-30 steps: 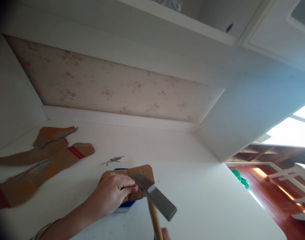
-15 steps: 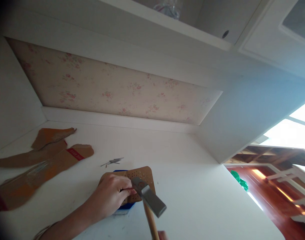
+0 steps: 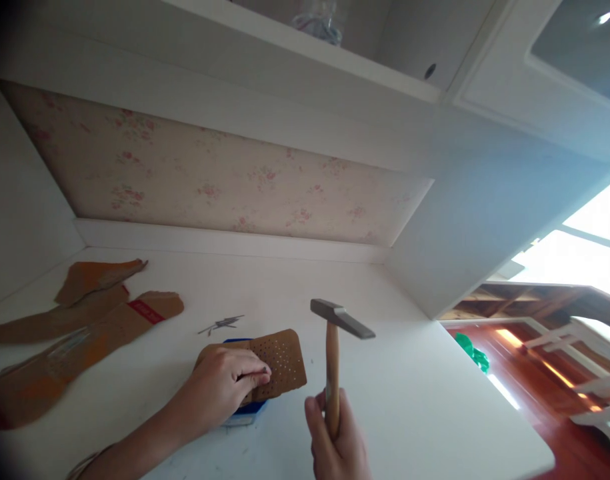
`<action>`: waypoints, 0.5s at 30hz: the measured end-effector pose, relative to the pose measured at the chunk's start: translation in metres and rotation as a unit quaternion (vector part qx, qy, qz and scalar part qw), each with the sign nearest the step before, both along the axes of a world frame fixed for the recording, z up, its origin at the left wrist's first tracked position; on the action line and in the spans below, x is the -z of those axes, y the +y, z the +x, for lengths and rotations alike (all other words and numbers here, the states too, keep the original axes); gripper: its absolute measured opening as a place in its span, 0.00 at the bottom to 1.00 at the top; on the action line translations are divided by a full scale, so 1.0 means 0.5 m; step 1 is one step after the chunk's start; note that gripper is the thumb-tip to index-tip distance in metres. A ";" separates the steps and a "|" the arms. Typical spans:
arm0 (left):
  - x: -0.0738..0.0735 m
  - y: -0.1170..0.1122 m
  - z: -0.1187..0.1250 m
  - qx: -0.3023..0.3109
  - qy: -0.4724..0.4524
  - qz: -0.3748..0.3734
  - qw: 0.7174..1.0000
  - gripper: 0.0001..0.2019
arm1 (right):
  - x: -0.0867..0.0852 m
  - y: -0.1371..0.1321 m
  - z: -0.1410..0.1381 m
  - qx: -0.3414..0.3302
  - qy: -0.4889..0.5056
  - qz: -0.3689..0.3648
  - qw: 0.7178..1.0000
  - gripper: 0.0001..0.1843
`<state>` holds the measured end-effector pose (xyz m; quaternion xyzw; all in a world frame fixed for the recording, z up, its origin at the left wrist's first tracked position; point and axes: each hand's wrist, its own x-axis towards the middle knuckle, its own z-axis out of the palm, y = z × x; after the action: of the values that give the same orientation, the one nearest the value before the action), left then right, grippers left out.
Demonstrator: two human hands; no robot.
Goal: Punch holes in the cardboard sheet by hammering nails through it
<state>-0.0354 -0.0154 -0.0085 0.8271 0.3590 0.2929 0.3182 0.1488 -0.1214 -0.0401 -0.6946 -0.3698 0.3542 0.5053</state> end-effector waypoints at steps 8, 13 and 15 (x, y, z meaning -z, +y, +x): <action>-0.012 -0.003 0.001 0.002 0.003 0.019 1.000 0.08 | -0.041 0.095 0.008 -0.062 0.053 -0.001 0.997 0.20; -0.025 0.000 -0.002 -0.003 0.022 0.023 1.000 0.08 | -0.025 0.119 0.001 -0.091 0.121 0.020 0.988 0.20; -0.033 0.000 -0.005 -0.006 0.023 0.024 0.999 0.07 | -0.031 0.123 -0.005 -0.088 0.134 0.032 0.987 0.20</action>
<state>-0.0378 -0.0152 0.0078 0.8390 0.3636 0.2844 0.2882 0.1463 -0.0599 -0.0247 -0.5893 -0.3694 0.4748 0.5393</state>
